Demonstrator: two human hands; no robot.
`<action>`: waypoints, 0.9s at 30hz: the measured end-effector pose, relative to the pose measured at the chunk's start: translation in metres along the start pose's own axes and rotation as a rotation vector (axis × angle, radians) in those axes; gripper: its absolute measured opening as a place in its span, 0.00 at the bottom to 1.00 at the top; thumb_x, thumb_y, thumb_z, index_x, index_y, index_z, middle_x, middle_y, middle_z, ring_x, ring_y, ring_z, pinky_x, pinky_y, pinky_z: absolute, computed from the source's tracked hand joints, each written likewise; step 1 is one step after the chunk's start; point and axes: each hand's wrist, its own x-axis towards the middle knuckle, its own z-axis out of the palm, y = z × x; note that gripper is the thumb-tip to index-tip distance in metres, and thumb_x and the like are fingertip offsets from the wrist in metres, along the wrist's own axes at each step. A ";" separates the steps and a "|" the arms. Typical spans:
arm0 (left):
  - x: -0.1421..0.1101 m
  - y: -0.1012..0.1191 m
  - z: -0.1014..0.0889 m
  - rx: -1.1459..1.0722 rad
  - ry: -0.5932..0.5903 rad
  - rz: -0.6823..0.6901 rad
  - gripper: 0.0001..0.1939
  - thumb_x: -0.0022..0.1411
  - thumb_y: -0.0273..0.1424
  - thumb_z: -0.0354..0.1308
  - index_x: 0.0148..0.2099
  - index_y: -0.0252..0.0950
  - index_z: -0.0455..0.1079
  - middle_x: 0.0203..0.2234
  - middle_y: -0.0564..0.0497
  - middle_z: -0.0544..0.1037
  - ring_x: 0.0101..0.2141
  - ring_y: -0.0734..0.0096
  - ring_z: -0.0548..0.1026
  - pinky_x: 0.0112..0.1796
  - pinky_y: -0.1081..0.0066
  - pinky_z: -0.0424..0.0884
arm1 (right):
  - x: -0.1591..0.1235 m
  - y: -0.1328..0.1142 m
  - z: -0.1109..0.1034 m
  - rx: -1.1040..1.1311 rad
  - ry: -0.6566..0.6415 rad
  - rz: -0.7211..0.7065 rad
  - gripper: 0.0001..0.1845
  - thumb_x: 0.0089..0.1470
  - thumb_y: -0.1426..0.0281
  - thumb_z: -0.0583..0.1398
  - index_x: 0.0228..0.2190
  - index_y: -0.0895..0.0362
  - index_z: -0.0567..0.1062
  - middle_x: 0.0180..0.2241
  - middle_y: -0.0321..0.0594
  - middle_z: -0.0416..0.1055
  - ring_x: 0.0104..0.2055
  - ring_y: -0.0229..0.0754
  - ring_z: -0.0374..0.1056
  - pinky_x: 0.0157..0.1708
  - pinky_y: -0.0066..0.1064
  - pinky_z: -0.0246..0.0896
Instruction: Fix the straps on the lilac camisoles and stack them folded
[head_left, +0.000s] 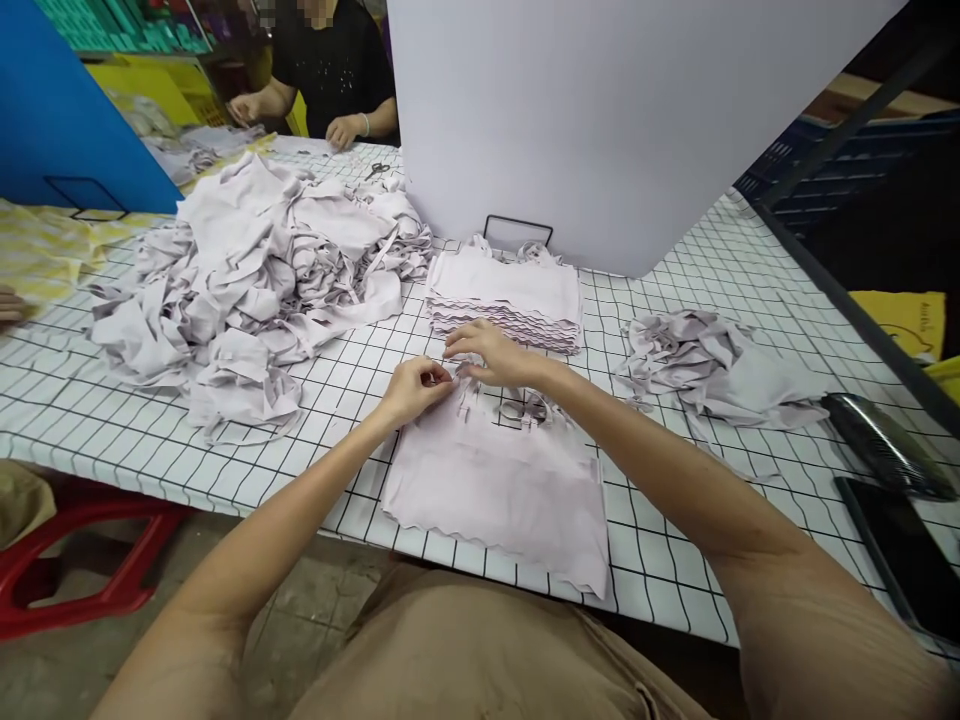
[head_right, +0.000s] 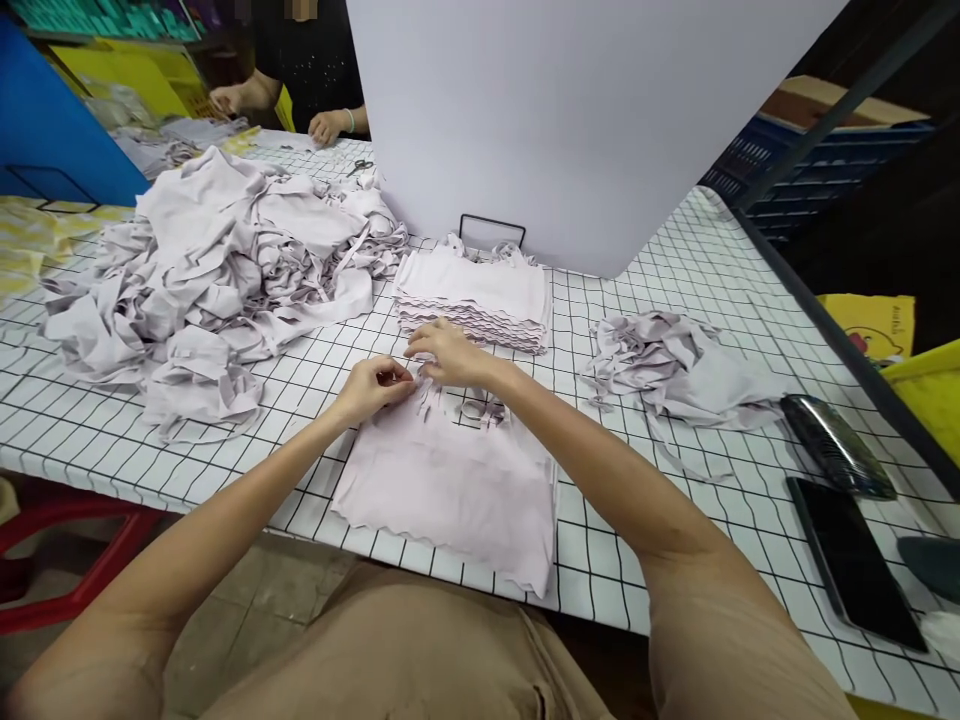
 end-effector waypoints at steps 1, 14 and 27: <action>-0.003 0.001 0.000 -0.012 0.014 0.046 0.08 0.52 0.36 0.66 0.29 0.37 0.76 0.26 0.51 0.75 0.26 0.71 0.68 0.29 0.70 0.64 | 0.003 -0.002 0.001 0.017 -0.045 -0.018 0.16 0.53 0.76 0.61 0.44 0.55 0.80 0.56 0.48 0.69 0.59 0.57 0.55 0.58 0.57 0.50; -0.024 0.008 0.000 -0.039 0.105 0.211 0.05 0.59 0.33 0.61 0.31 0.38 0.74 0.29 0.50 0.74 0.31 0.68 0.69 0.33 0.67 0.66 | -0.029 -0.035 -0.052 0.233 -0.155 0.126 0.11 0.59 0.61 0.62 0.37 0.56 0.77 0.36 0.41 0.75 0.40 0.44 0.68 0.44 0.38 0.61; -0.034 0.013 0.001 0.037 0.200 0.335 0.05 0.60 0.29 0.61 0.31 0.39 0.73 0.28 0.51 0.72 0.30 0.69 0.68 0.33 0.67 0.66 | -0.031 -0.050 -0.022 0.459 -0.054 0.265 0.07 0.51 0.67 0.65 0.26 0.57 0.78 0.33 0.39 0.77 0.41 0.45 0.70 0.46 0.37 0.62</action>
